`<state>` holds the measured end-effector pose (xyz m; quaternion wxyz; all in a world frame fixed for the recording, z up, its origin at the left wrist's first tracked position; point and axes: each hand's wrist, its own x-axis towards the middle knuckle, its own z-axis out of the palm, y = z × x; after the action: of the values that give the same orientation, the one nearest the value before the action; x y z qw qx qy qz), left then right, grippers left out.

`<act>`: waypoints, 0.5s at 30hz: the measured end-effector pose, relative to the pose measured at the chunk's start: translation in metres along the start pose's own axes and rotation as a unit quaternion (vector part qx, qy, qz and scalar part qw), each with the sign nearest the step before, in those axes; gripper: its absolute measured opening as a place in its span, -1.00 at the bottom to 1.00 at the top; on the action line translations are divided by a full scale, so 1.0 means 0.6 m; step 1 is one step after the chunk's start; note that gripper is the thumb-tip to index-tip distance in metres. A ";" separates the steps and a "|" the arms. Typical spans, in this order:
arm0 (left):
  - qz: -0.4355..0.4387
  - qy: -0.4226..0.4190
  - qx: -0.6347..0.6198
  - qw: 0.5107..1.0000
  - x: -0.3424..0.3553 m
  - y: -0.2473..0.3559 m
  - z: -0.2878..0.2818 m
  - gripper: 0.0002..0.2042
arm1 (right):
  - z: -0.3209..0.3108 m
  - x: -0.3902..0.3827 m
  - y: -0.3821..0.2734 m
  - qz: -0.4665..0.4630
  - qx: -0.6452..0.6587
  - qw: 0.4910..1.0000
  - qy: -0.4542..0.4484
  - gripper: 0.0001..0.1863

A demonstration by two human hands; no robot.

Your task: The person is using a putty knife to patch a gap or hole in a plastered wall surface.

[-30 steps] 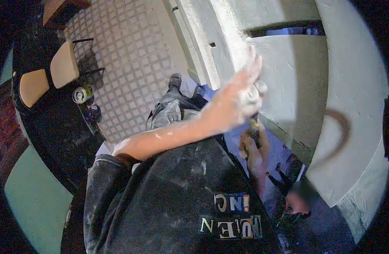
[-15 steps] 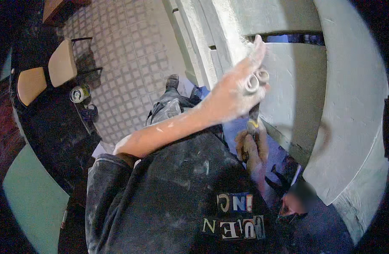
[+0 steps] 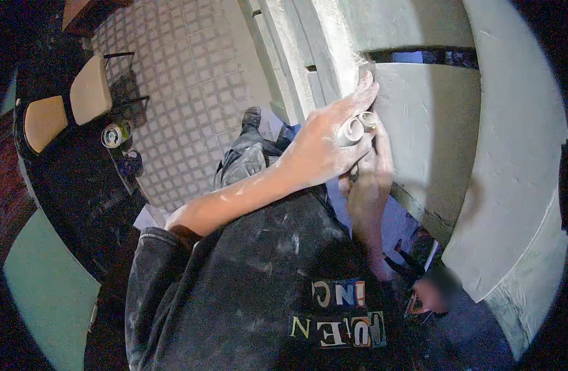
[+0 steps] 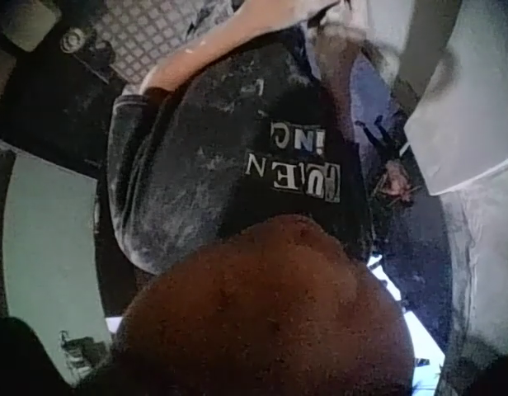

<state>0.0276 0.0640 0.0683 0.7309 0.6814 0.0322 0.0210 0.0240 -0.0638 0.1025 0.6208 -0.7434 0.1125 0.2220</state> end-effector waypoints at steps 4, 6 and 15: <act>-0.014 -0.024 -0.056 0.998 -0.025 -0.013 0.003 -0.35 | -0.015 -0.037 -0.011 0.026 -0.008 0.999 -0.043 -0.47; -0.032 -0.041 -0.051 0.997 -0.017 -0.011 0.005 -0.34 | -0.019 -0.038 -0.018 0.072 0.002 0.997 -0.009 -0.49; 0.021 -0.031 -0.003 0.999 -0.012 0.010 -0.001 -0.31 | -0.016 -0.053 -0.016 0.004 0.022 1.000 -0.013 -0.44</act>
<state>0.0203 0.0647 0.0744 0.7328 0.6803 -0.0046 0.0156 0.0023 -0.0744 0.1271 0.6378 -0.7257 0.1125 0.2321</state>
